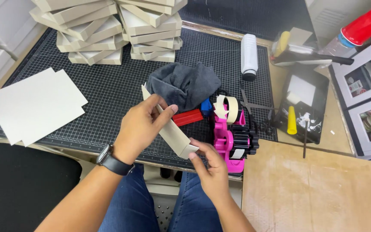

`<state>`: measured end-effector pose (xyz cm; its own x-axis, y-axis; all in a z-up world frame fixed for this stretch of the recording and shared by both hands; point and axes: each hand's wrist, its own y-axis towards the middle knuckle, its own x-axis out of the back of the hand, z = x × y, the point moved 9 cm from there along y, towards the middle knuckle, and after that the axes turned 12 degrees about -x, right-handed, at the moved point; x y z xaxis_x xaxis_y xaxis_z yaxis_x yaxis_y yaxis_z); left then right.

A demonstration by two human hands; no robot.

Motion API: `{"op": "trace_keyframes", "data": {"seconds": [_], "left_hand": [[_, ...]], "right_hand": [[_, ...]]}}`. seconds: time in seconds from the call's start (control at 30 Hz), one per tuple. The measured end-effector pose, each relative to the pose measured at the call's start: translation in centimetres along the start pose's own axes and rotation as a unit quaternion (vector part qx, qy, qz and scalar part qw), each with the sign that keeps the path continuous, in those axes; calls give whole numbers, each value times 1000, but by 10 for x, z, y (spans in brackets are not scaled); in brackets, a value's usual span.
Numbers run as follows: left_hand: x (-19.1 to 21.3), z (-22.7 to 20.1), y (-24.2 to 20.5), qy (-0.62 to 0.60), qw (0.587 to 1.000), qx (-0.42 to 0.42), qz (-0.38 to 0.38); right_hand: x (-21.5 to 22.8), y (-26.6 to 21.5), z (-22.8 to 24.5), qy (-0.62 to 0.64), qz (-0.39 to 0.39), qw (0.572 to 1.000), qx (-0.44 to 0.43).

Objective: Assembling cardboard boxes by folding, creasing edges with a scraper, and applying tape.

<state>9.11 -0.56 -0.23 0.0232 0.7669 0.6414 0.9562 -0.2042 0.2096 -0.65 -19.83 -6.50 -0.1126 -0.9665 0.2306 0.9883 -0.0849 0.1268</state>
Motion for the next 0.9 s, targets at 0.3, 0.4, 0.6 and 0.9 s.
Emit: {"op": "trace_keyframes", "data": {"seconds": [0.3, 0.4, 0.6, 0.9], "left_hand": [[13, 7, -1, 38, 999, -23, -6], [25, 7, -4, 75, 997, -21, 8], [51, -4, -15, 169, 982, -56, 62], [46, -43, -48, 297, 910, -239, 162]], "right_hand": [[-21, -5, 10, 50, 25, 998, 29], [-43, -16, 33, 52, 32, 995, 82], [-50, -11, 44, 87, 57, 990, 100], [-38, 58, 61, 106, -32, 986, 128]]}}
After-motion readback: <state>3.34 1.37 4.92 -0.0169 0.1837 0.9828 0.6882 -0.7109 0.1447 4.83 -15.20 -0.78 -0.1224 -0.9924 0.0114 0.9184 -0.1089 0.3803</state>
